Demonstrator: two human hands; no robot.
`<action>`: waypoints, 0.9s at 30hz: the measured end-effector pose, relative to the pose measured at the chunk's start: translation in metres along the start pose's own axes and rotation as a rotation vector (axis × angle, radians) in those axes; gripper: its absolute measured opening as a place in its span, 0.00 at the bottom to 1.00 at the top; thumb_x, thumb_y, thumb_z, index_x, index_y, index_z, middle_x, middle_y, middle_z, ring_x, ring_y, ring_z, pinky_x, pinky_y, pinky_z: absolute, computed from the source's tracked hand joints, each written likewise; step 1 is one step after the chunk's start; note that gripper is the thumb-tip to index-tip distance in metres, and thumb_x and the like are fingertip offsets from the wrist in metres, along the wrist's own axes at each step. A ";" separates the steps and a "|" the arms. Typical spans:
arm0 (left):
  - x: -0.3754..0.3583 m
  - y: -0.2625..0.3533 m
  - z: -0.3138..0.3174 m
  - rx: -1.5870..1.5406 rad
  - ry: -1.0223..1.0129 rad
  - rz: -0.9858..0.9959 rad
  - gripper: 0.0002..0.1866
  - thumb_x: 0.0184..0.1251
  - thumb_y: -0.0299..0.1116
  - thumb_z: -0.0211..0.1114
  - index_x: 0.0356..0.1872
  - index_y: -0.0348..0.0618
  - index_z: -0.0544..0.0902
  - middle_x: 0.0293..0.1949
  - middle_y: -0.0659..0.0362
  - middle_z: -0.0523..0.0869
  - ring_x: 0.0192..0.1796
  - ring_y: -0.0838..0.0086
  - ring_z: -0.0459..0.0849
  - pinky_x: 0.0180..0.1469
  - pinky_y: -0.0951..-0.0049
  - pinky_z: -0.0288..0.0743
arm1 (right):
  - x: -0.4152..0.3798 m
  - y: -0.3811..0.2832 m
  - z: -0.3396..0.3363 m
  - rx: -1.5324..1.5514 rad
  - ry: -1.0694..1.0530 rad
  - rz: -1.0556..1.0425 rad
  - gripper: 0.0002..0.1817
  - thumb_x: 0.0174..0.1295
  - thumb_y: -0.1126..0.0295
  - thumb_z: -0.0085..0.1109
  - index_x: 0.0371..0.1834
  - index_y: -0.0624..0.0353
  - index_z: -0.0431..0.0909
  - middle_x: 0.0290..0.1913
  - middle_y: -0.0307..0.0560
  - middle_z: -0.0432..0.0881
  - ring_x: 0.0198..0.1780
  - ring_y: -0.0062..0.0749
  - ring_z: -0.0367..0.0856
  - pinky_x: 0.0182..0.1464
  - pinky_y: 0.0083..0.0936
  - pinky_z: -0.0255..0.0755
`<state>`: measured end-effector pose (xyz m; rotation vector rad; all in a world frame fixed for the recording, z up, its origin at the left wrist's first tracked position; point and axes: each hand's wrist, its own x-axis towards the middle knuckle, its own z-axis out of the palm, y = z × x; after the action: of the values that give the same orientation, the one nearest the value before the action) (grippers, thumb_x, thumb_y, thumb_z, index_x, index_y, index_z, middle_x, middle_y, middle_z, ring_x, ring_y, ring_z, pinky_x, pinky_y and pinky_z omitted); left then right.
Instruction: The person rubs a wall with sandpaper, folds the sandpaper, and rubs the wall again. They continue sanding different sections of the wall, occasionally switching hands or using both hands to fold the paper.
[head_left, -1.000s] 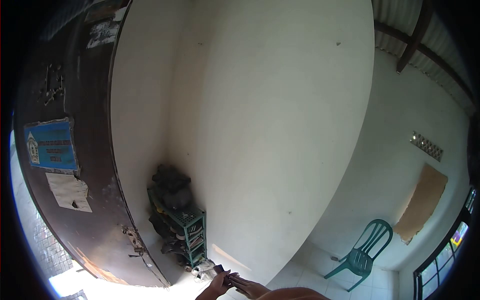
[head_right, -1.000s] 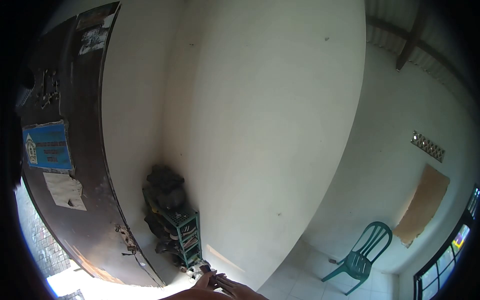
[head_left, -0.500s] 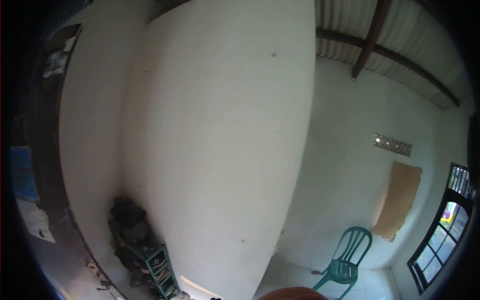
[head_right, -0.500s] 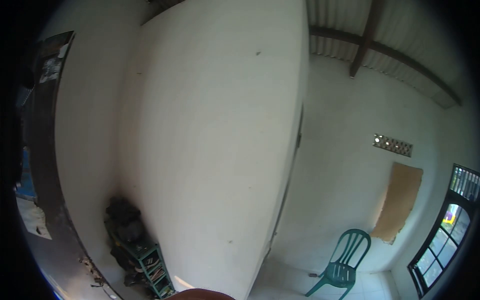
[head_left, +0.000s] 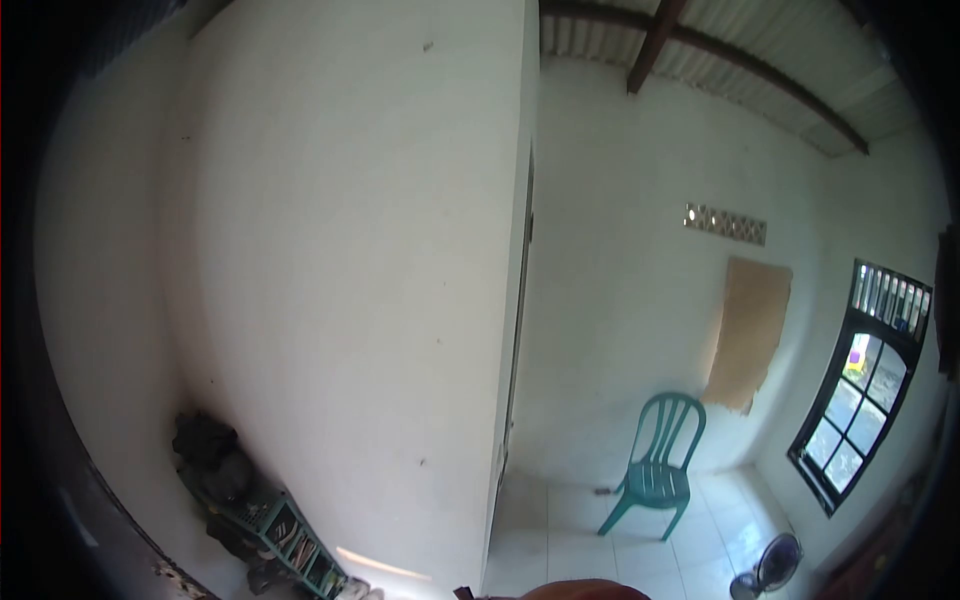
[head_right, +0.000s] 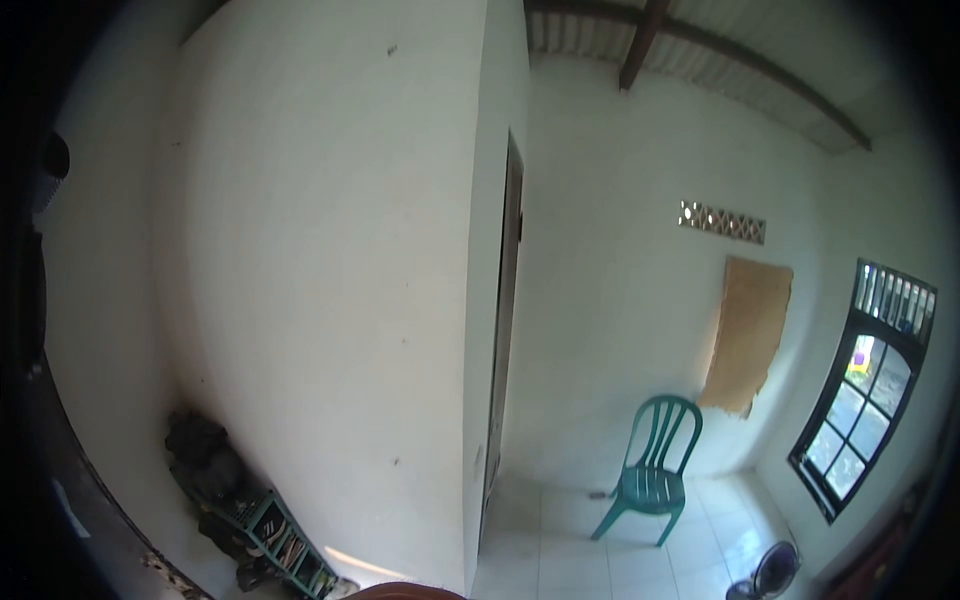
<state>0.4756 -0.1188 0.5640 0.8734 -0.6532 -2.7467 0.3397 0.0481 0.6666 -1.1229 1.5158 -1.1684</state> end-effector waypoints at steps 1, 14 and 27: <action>-0.005 -0.004 -0.008 -0.016 0.018 -0.006 0.20 0.75 0.46 0.67 0.61 0.50 0.77 0.52 0.52 0.83 0.54 0.59 0.85 0.58 0.49 0.86 | 0.007 0.015 0.003 0.018 -0.084 -0.044 0.20 0.78 0.59 0.56 0.60 0.63 0.83 0.48 0.44 0.88 0.47 0.30 0.83 0.55 0.35 0.77; -0.133 0.047 -0.183 -0.398 0.311 0.201 0.14 0.77 0.35 0.60 0.54 0.45 0.67 0.54 0.40 0.76 0.56 0.46 0.79 0.64 0.40 0.80 | 0.122 -0.281 -0.036 -1.042 0.346 -0.644 0.27 0.74 0.78 0.49 0.76 0.50 0.71 0.72 0.48 0.77 0.60 0.48 0.86 0.64 0.38 0.80; -0.246 0.055 -0.260 -0.470 0.431 0.327 0.16 0.75 0.41 0.64 0.56 0.50 0.71 0.51 0.50 0.80 0.51 0.58 0.81 0.58 0.52 0.80 | 0.150 -0.485 -0.073 -1.330 1.325 -1.152 0.25 0.77 0.71 0.50 0.76 0.61 0.65 0.74 0.60 0.72 0.69 0.53 0.77 0.66 0.41 0.80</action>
<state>0.8288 -0.1848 0.5232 1.0731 -0.0535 -2.1768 0.3053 -0.1552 1.1364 -2.6047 3.0470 -1.8266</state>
